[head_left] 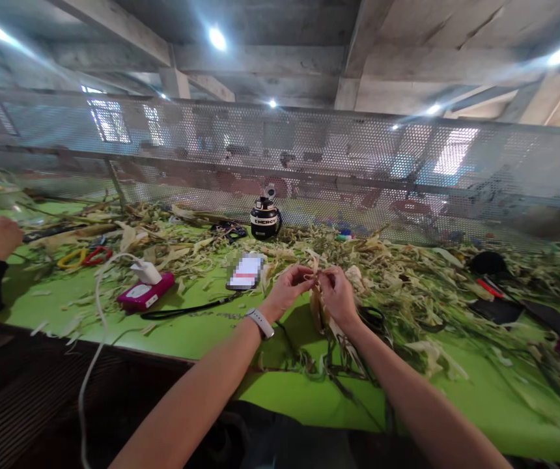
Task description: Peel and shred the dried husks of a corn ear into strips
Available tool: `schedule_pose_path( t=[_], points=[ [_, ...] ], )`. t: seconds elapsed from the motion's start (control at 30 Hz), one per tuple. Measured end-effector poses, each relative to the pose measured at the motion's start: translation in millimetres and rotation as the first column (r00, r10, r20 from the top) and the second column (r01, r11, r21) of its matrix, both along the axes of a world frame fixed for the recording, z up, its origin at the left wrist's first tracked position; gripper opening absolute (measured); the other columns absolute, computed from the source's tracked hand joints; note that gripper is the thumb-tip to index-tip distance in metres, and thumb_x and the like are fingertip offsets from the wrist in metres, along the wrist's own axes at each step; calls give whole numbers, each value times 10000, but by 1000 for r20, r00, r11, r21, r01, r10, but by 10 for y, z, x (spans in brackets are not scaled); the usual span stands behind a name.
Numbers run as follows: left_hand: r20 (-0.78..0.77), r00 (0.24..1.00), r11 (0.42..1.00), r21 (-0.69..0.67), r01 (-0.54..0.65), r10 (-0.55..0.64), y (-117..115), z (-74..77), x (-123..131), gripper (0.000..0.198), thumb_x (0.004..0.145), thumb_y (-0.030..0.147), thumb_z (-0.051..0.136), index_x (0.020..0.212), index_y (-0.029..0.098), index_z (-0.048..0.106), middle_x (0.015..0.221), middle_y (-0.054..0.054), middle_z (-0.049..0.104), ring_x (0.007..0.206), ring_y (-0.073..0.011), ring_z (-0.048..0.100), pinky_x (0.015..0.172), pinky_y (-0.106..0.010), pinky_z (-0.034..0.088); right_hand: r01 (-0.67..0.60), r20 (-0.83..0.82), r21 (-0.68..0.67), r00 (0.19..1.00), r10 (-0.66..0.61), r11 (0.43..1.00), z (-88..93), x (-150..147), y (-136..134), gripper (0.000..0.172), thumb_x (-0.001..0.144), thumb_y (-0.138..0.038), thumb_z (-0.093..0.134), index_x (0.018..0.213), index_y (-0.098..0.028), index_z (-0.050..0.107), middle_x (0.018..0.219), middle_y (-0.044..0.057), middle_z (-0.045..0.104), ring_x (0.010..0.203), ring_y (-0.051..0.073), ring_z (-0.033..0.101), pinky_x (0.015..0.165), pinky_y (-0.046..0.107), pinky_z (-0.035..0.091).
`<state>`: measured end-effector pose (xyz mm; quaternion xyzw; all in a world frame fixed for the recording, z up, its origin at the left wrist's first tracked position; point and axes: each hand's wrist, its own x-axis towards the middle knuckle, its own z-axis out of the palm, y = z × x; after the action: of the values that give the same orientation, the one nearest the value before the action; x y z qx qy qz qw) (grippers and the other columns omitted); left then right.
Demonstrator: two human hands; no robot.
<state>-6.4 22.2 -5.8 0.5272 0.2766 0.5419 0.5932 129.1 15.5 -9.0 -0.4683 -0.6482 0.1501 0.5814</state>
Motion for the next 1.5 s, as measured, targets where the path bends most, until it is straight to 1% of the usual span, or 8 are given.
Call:
schedule_pose_path(
  t=[0.43, 0.73, 0.9, 1.03, 1.13, 1.27, 1.4, 1.5],
  points=[
    [26, 998, 997, -45, 58, -57, -22, 22, 1, 389, 571, 308, 779, 867, 152, 580, 754, 3, 638, 736, -116, 584, 761, -281, 454, -115, -127, -39, 986, 109, 993, -21, -13, 30, 215, 813, -418, 489, 792, -204, 492, 719, 30, 603, 696, 177, 592, 658, 296, 466],
    [55, 981, 982, -24, -185, 186, 88, 5, -66, 318, 584, 273, 742, 850, 145, 622, 736, 9, 624, 706, -109, 564, 714, -254, 445, -145, 15, -139, 989, 149, 980, -23, -5, -13, 281, 802, -468, 530, 828, -189, 551, 677, 9, 608, 575, 150, 559, 538, 253, 422],
    [-35, 962, 962, 3, -271, 271, 121, -31, -107, 298, 640, 281, 680, 896, 146, 607, 691, 21, 585, 625, -97, 534, 599, -223, 430, -76, 349, 130, 937, 26, 989, 32, 34, -72, 252, 874, -374, 494, 755, -198, 630, 688, 24, 604, 659, 158, 567, 627, 258, 432],
    [-229, 911, 938, 139, -318, 343, 134, -49, -124, 253, 681, 281, 631, 889, 137, 619, 670, 9, 596, 612, -112, 539, 583, -231, 440, -58, 631, 315, 758, -163, 947, 88, 62, -122, 231, 909, -301, 463, 811, -196, 643, 780, 57, 621, 753, 178, 563, 683, 279, 422],
    [-380, 850, 914, 319, -251, 366, 122, -28, -135, 178, 683, 225, 606, 835, 146, 655, 706, -2, 636, 662, -124, 557, 648, -243, 451, -42, 697, 427, 651, -299, 903, 137, 73, -145, 168, 898, -262, 490, 865, -198, 641, 927, 80, 641, 867, 203, 545, 764, 315, 403],
    [-436, 857, 922, 373, -105, 274, 88, -2, -128, 166, 704, 240, 581, 791, 142, 683, 743, -25, 651, 666, -131, 551, 634, -242, 447, -15, 674, 450, 662, -328, 893, 165, 100, -113, 167, 908, -267, 473, 876, -192, 619, 984, 85, 644, 935, 210, 532, 854, 335, 378],
    [-391, 898, 958, 268, -100, 203, 47, 32, -108, 169, 687, 244, 593, 783, 138, 683, 696, -17, 633, 615, -120, 522, 577, -229, 423, 91, 627, 351, 716, -306, 932, 115, 118, -55, 250, 935, -302, 406, 819, -188, 596, 738, 60, 649, 732, 197, 567, 723, 306, 395],
    [-312, 939, 978, 188, -86, 142, 1, 82, -101, 141, 669, 197, 586, 750, 143, 687, 685, -12, 636, 656, -120, 528, 628, -229, 418, 136, 584, 292, 759, -289, 947, 81, 114, -39, 272, 941, -327, 382, 825, -187, 584, 730, 57, 664, 676, 193, 578, 668, 290, 388]
  ],
)
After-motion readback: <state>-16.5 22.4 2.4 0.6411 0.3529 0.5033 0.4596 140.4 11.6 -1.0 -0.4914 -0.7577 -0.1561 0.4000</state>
